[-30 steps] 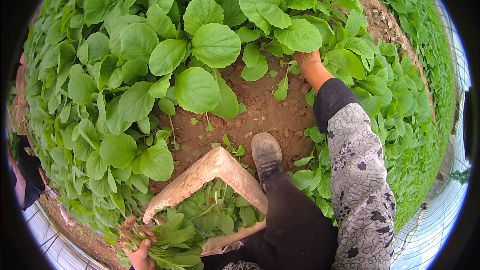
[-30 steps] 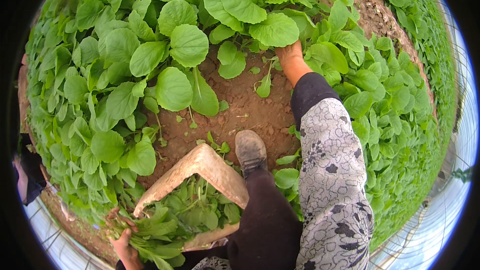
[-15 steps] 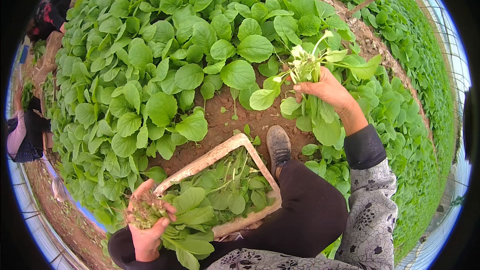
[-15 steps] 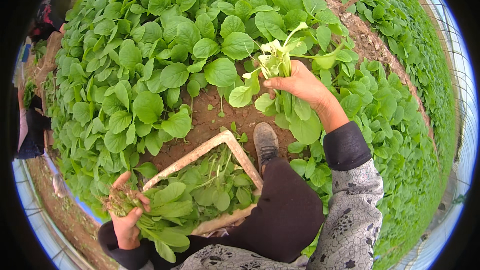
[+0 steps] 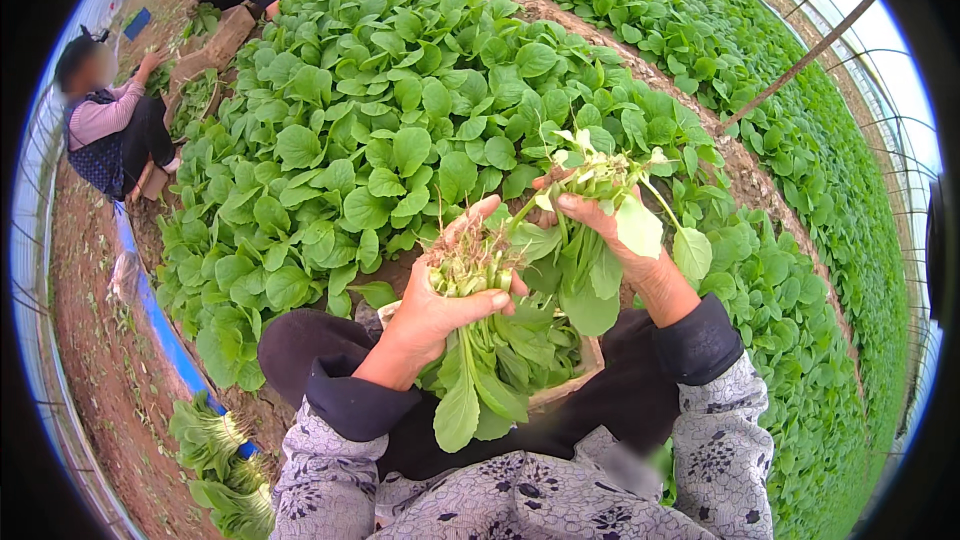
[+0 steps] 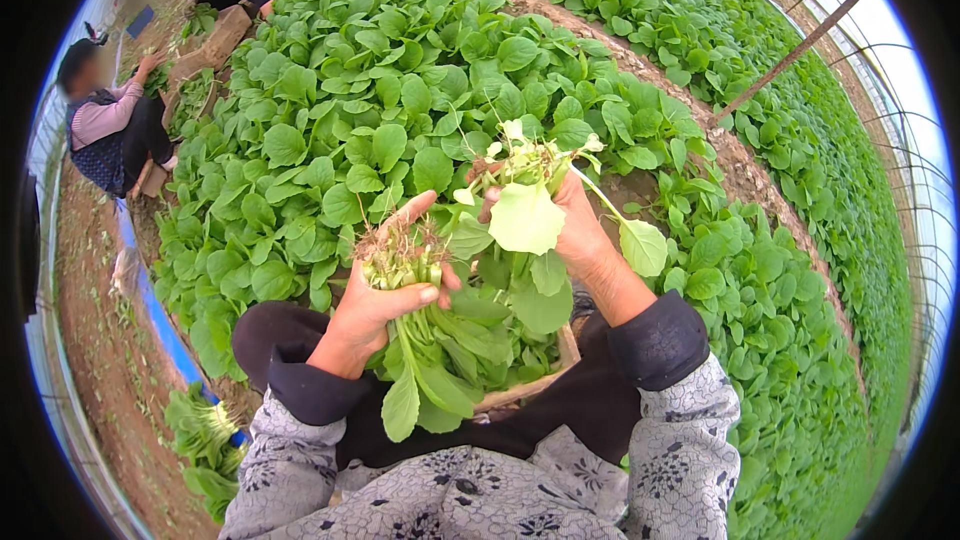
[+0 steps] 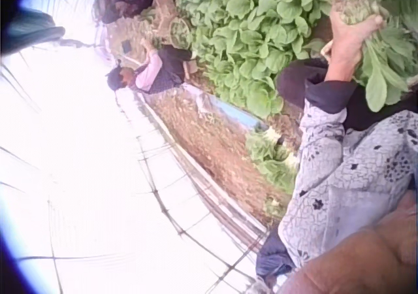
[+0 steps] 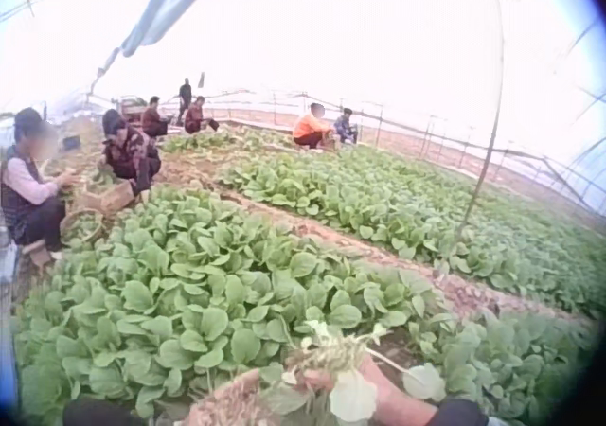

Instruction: The person harvests leafy green vegetables by hand, pulls them from the soil, and places them into a wooden crate. They also bundle the harvested greens with a rubber band.

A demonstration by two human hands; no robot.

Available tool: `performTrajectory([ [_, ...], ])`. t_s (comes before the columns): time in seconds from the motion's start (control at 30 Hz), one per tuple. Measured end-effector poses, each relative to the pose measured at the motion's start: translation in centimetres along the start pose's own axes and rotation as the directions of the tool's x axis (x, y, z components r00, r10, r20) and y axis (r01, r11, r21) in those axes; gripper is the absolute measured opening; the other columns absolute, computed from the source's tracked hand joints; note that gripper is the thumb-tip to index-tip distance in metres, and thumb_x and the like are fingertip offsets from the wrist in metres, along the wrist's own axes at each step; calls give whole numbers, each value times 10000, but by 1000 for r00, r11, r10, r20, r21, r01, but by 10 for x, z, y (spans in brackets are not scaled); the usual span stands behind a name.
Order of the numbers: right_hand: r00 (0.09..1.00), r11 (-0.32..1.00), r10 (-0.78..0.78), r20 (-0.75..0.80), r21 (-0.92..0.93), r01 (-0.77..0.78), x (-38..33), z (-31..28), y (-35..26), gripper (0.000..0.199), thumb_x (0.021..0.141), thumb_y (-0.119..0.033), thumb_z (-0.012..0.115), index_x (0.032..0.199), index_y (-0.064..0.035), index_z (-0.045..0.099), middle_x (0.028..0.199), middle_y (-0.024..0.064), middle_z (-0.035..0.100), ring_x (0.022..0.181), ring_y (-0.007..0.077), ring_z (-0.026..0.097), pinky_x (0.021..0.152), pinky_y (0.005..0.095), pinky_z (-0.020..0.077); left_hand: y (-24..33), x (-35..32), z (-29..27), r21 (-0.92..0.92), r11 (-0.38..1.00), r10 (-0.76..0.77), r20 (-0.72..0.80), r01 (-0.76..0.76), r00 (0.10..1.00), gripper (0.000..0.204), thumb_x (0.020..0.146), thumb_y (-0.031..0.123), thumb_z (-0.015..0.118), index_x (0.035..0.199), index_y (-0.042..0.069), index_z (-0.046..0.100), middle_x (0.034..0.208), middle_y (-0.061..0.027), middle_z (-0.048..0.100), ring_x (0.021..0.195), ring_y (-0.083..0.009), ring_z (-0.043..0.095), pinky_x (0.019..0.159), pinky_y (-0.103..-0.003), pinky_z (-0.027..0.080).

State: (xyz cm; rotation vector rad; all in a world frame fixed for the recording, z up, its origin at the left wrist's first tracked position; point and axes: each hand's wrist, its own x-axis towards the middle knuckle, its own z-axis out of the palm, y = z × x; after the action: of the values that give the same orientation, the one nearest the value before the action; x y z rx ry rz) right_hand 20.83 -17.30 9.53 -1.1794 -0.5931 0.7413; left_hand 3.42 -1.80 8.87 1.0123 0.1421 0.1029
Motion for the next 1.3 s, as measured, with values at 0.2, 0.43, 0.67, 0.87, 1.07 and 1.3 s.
performTrajectory([
  [0.2,989,996,79,128,-44,-74,-9,33,38,302,854,-120,715,1142,-45,661,1017,3,697,922,99,630,812,249,499,9,-12,-17,-143,990,-24,-44,18,999,737,715,-5,719,1390,-4,425,939,-141,672,796,-206,654,796,-317,543],
  [0.43,952,991,112,285,44,-129,-8,18,46,432,927,-286,629,1269,-31,557,1122,47,660,1018,147,608,911,292,467,7,-12,-21,-153,988,-43,-119,25,992,482,756,-8,709,1198,-22,518,939,-182,692,778,-223,681,728,-325,566],
  [0.67,874,977,153,461,-201,-65,-7,11,20,304,921,-177,581,1189,-44,633,1076,17,681,964,123,605,894,293,470,5,-2,-21,-233,970,-101,-126,69,987,425,758,-11,702,1148,-25,534,904,-197,696,717,-228,692,647,-331,588],
  [0.87,845,935,238,479,-348,-66,-9,30,31,277,950,-153,549,1195,-38,608,1038,11,667,1004,129,590,928,295,449,2,0,-28,-386,907,-232,-126,168,964,332,775,-1,676,1091,-36,583,887,-178,701,693,-223,693,629,-338,602],
  [1.07,956,965,254,146,31,-261,-7,28,60,291,877,-25,612,1167,-20,585,993,54,691,864,153,674,793,297,533,5,5,-31,-338,940,-92,-121,46,988,566,789,16,671,1316,-40,475,886,-176,694,705,-215,679,656,-327,589],
  [1.3,985,995,34,-171,101,-17,14,15,63,217,892,5,594,1106,-4,631,913,88,692,862,201,682,816,337,541,-12,-16,-8,-25,991,-133,-35,132,990,916,747,-82,693,1520,43,217,1059,-137,610,860,-239,679,674,-334,575],
])
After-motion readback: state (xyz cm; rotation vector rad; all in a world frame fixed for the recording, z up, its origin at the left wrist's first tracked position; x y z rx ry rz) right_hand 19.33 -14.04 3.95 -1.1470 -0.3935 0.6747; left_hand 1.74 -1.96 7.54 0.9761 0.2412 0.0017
